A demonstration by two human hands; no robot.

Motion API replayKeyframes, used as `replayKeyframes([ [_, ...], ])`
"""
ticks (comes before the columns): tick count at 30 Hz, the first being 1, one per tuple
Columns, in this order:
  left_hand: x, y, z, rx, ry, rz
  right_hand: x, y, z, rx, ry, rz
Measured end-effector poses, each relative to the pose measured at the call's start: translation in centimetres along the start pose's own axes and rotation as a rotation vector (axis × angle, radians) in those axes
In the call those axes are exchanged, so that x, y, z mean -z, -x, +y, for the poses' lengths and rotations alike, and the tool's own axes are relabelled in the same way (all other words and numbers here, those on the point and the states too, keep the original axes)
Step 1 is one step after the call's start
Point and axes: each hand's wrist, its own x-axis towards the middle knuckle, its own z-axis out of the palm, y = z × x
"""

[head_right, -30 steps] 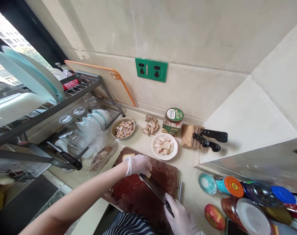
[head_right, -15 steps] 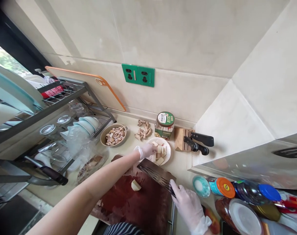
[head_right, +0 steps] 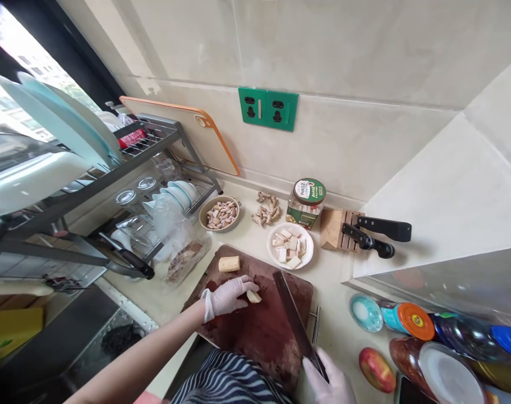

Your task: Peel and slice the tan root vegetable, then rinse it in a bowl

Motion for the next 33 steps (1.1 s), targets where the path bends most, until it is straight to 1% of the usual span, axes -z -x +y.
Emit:
replayKeyframes([
  [2,-0.6,0.0,0.1,-0.044,-0.008,-0.058,0.0,0.1,-0.4,0.045,-0.01,-0.053],
  [3,-0.8,0.1,0.1,-0.05,-0.002,-0.057,0.1,0.0,-0.6,0.075,-0.007,-0.087],
  [4,-1.1,0.4,0.1,-0.039,0.015,-0.03,0.2,0.0,-0.6,0.101,0.002,-0.122],
  [6,-1.9,1.2,0.1,0.039,0.104,0.088,0.5,-0.1,-0.5,0.125,0.05,-0.174],
  [9,-3.9,2.8,0.2,0.214,0.303,0.302,0.5,-0.1,-0.1,0.15,0.182,-0.208],
  [11,-5.3,3.5,0.3,0.278,0.421,0.377,0.2,0.0,0.0,0.22,0.267,-0.223],
  [13,-6.3,3.6,0.6,0.293,0.495,0.408,-0.3,0.2,-0.2,0.305,0.329,-0.233],
  [16,-7.0,3.3,1.1,0.322,0.579,0.46,-1.3,0.3,-0.3,0.374,0.393,-0.182],
  [19,-7.4,3.0,1.3,0.359,0.723,0.479,-2.1,0.4,-0.1,0.41,0.419,-0.104],
  [21,-7.7,2.8,1.1,0.376,0.802,0.487,-2.5,0.4,0.2,0.436,0.425,-0.075],
  [25,-8.3,2.4,0.5,0.413,0.891,0.519,-2.8,0.4,0.5,0.502,0.42,-0.018],
  [29,-8.4,2.2,0.6,0.453,0.959,0.54,-2.9,0.4,0.5,0.518,0.425,-0.027],
  [33,-8.2,2.2,0.9,0.453,0.998,0.547,-2.8,0.3,0.5,0.514,0.445,-0.037],
])
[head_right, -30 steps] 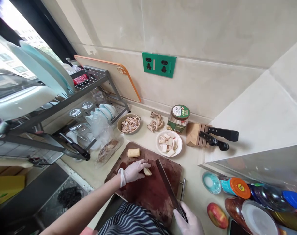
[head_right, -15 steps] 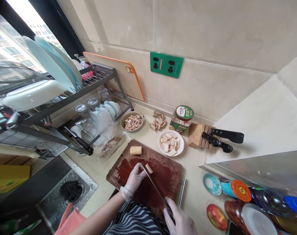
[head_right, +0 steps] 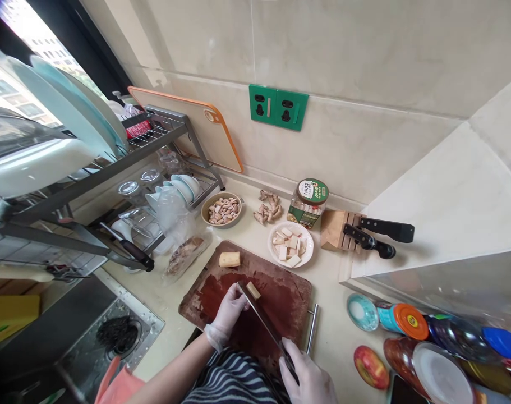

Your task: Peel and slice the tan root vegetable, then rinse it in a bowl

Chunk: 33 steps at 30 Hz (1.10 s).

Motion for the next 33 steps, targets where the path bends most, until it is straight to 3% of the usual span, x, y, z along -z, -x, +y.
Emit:
replayKeyframes([
  [12,0.0,-0.2,-0.1,0.03,-0.001,-0.013,-0.1,0.0,0.1,-0.002,-0.024,0.002],
  [20,0.1,-0.2,-0.2,0.025,-0.032,-0.021,1.4,-0.5,0.4,0.075,0.008,-0.113],
  [26,0.3,-0.3,-0.5,0.028,-0.029,-0.032,0.8,-0.2,0.3,0.054,0.067,-0.017],
  [33,0.3,-0.4,-0.7,0.038,-0.028,-0.027,1.3,-0.4,0.5,0.094,0.015,-0.084],
])
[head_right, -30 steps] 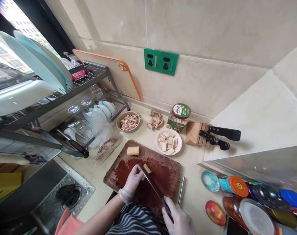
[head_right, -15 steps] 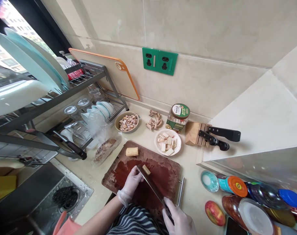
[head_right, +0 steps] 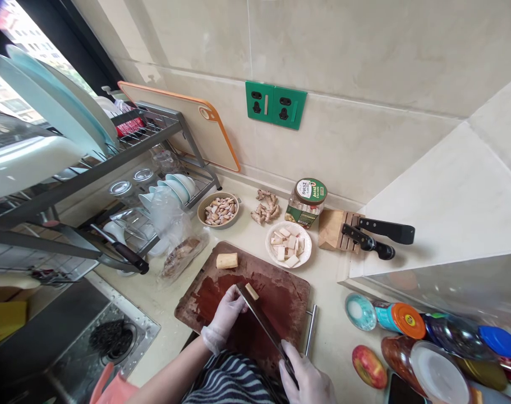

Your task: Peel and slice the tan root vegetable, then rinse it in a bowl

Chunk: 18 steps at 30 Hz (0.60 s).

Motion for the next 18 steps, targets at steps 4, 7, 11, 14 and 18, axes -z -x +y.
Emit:
replayKeyframes([
  [4,-0.1,0.1,0.2,0.013,0.0,0.002,-0.4,0.2,-0.4,-0.099,-0.036,0.051],
  [7,-0.1,0.1,0.3,0.006,-0.008,0.009,-0.7,0.3,-0.7,-0.148,-0.04,0.049],
  [11,0.0,0.0,0.2,0.006,-0.025,0.002,-0.8,0.3,-0.9,-0.158,-0.038,0.046],
  [14,0.0,0.0,0.1,0.0,-0.02,-0.003,-0.8,0.2,-1.0,-0.145,-0.004,0.05],
  [18,-0.2,0.2,0.4,0.002,0.003,-0.006,-1.1,0.2,-1.2,-0.162,0.145,0.02],
])
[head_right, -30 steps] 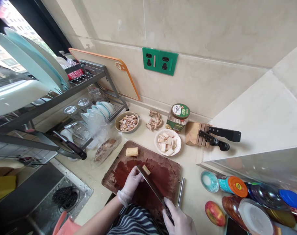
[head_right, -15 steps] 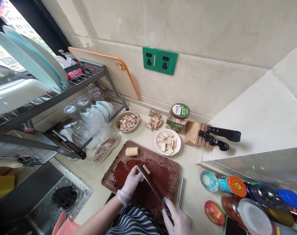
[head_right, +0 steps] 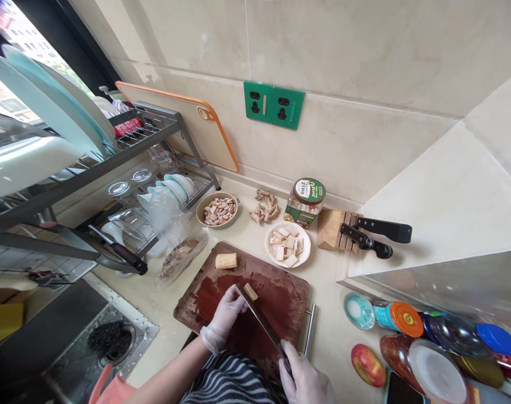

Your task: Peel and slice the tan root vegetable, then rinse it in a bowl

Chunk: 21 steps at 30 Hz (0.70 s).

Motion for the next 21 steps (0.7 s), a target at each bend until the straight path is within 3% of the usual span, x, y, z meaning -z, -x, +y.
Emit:
replayKeyframes([
  [6,-0.2,0.2,0.6,0.031,0.02,0.002,-0.4,-0.2,-0.3,-0.036,0.17,-0.048],
  [14,-0.2,0.0,0.6,0.048,0.066,0.011,0.6,-2.7,-1.1,-0.021,0.094,-0.23],
  [21,-0.1,-0.3,0.1,0.043,0.074,0.011,1.5,-3.4,-1.5,-0.041,0.038,-0.297],
])
